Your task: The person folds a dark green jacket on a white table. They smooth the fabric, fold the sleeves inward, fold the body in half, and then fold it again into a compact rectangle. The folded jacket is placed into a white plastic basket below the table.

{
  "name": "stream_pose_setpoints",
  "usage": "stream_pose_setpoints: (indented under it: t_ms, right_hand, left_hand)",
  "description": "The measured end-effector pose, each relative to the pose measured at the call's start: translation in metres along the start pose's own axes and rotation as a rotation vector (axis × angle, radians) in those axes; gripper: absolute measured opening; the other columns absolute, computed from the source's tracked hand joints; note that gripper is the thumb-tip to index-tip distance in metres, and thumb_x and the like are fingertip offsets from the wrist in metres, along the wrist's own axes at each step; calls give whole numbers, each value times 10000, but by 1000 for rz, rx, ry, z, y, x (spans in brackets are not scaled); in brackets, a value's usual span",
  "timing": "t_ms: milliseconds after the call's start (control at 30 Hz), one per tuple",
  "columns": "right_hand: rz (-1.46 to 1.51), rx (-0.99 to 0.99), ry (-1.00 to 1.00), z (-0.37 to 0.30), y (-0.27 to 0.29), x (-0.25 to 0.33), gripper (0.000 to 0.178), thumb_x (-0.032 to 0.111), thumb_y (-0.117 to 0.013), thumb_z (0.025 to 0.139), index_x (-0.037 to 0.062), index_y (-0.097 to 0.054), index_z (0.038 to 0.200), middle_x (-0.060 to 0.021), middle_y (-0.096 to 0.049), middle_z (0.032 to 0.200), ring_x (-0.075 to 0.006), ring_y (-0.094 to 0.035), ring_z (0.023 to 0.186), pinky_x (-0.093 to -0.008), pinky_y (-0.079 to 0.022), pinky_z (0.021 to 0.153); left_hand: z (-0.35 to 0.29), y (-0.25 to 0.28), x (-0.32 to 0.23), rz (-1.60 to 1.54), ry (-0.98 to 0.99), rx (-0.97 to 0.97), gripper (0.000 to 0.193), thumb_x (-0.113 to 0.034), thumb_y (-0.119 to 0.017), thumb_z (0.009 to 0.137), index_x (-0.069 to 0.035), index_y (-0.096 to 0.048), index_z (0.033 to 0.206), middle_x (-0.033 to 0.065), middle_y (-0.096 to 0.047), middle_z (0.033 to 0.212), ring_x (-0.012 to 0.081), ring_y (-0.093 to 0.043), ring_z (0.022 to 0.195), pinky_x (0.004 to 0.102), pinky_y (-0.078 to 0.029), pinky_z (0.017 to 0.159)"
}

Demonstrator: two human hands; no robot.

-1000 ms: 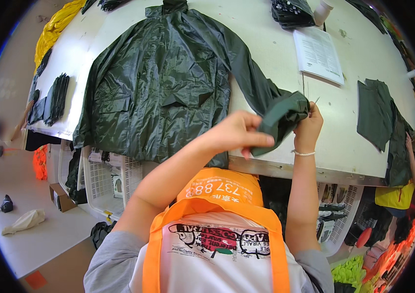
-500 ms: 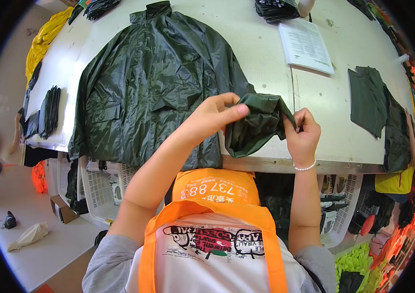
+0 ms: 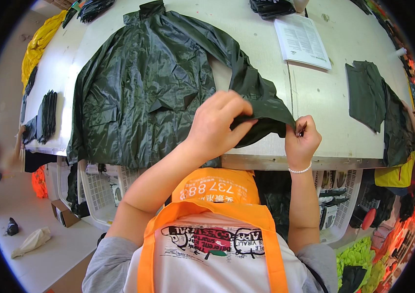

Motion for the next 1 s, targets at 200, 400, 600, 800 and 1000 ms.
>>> stream_pose_setpoints:
  t_ms: [200,400,600,800,1000]
  right_hand:
    - [254,421,-176,0,2,13,259,109,-672,843,43,-433,921,-12,-460,680,-70,-373,571,-209,-350,511]
    - [355,571,-350,0,-4,12,240,189,-604,917,26,-451,1003,-26,-506,788,-73,-451,678,-218,-400,605]
    - [529,592,-429,-16,-11,14,192,128,-622,901,6,-509,996,-26,-579,857,-69,-531,782,-209,-445,729]
    - [543,598,-386,-8,-17,23,172,90,-634,884,2,-516,973,-31,-586,843,-62,-533,778,-207,-447,710]
    - [530,618,-377,-6,-16,23,145,58,-635,875,-4,-525,944,-29,-578,816,-48,-518,744,-195,-437,673]
  left_hand:
    - [-6,2,2,91,-13,-80,193,38,-706,654,-42,-590,787,71,-600,712,213,-584,577,282,-459,525]
    - [-13,-11,4,80,-45,34,192,26,-706,661,-50,-609,808,60,-623,691,174,-594,523,248,-457,495]
    - [-17,-10,11,-51,194,8,188,-10,-731,657,-52,-604,788,58,-613,634,159,-597,520,253,-458,485]
    - [-17,-9,9,-56,172,0,188,-31,-739,647,-54,-598,768,64,-610,626,189,-597,508,273,-457,466]
    - [-16,-9,8,-48,162,15,162,18,-743,666,-21,-617,760,49,-625,622,93,-598,510,206,-453,498]
Point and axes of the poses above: each hand's wrist, its own z-axis towards the middle knuckle, its own y-axis out of the back of the hand, x = y × z, the point moved 5 cm from there along z, towards the middle knuckle
